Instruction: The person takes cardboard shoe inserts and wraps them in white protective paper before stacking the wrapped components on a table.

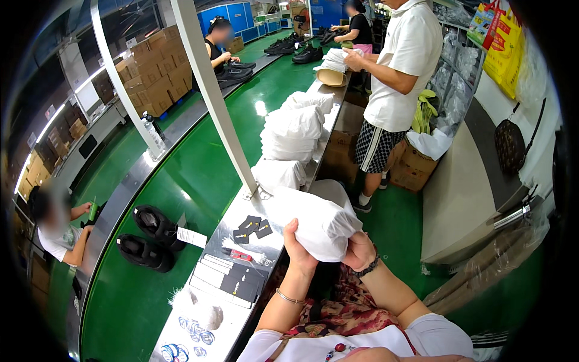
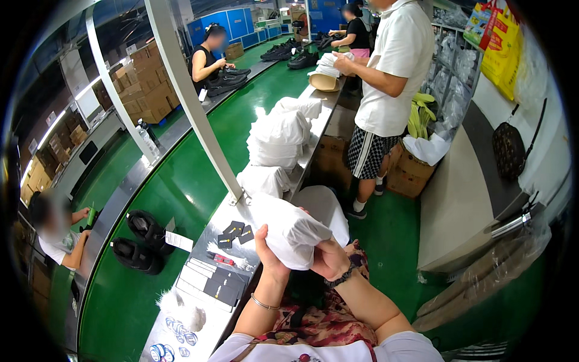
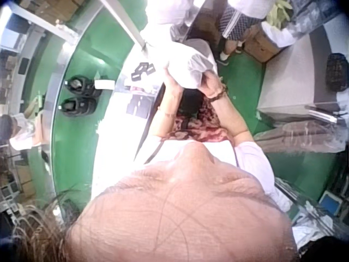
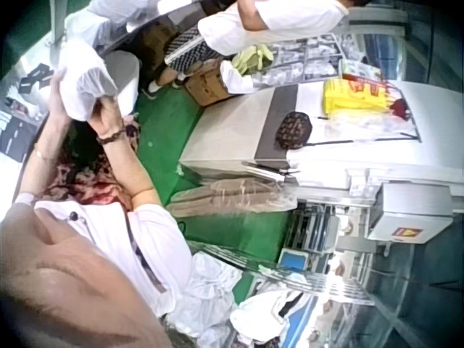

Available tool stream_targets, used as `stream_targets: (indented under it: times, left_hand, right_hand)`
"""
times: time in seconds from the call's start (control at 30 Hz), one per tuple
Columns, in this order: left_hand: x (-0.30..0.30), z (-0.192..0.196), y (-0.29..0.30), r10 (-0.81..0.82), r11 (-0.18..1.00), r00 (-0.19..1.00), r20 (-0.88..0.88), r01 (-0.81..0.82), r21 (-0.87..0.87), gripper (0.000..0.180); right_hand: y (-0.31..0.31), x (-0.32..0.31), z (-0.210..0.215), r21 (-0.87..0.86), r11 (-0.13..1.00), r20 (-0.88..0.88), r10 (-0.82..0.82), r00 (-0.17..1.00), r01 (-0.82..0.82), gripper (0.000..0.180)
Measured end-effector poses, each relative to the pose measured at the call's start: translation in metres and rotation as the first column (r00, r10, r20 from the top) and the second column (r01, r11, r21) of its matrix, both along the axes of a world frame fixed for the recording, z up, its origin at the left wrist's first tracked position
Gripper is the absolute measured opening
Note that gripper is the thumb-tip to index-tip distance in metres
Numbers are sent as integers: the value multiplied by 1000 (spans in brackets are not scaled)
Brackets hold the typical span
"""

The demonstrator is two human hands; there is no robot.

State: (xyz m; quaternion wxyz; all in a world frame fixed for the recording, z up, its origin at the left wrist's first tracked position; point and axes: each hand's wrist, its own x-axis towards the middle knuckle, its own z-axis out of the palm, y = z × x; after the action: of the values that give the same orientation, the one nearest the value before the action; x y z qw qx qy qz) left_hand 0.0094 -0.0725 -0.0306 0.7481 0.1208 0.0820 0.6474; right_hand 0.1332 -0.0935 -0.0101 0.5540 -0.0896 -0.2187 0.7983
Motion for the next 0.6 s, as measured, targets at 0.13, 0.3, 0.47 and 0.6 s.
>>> stream_targets:
  times: [0.13, 0.3, 0.47, 0.6]
  left_hand:
    - [-7, 23, -2, 204, 971, 964, -171, -221, -91, 64]
    - [-10, 23, 5, 221, 970, 973, -73, -227, -88, 56]
    - [2, 21, 4, 179, 970, 981, -71, -188, -154, 49]
    - [2, 19, 5, 109, 974, 993, -51, -117, -193, 48]
  right_hand:
    - [-4, 7, -13, -19, 989, 234, -139, 962, 147, 40]
    - [-34, 15, -7, 414, 909, 661, -337, 671, 48, 70]
    - [-19, 0, 1, 675, 730, 697, -679, 233, 110, 19]
    - [-1, 3, -3, 923, 384, 382, -922, 63, 28, 21]
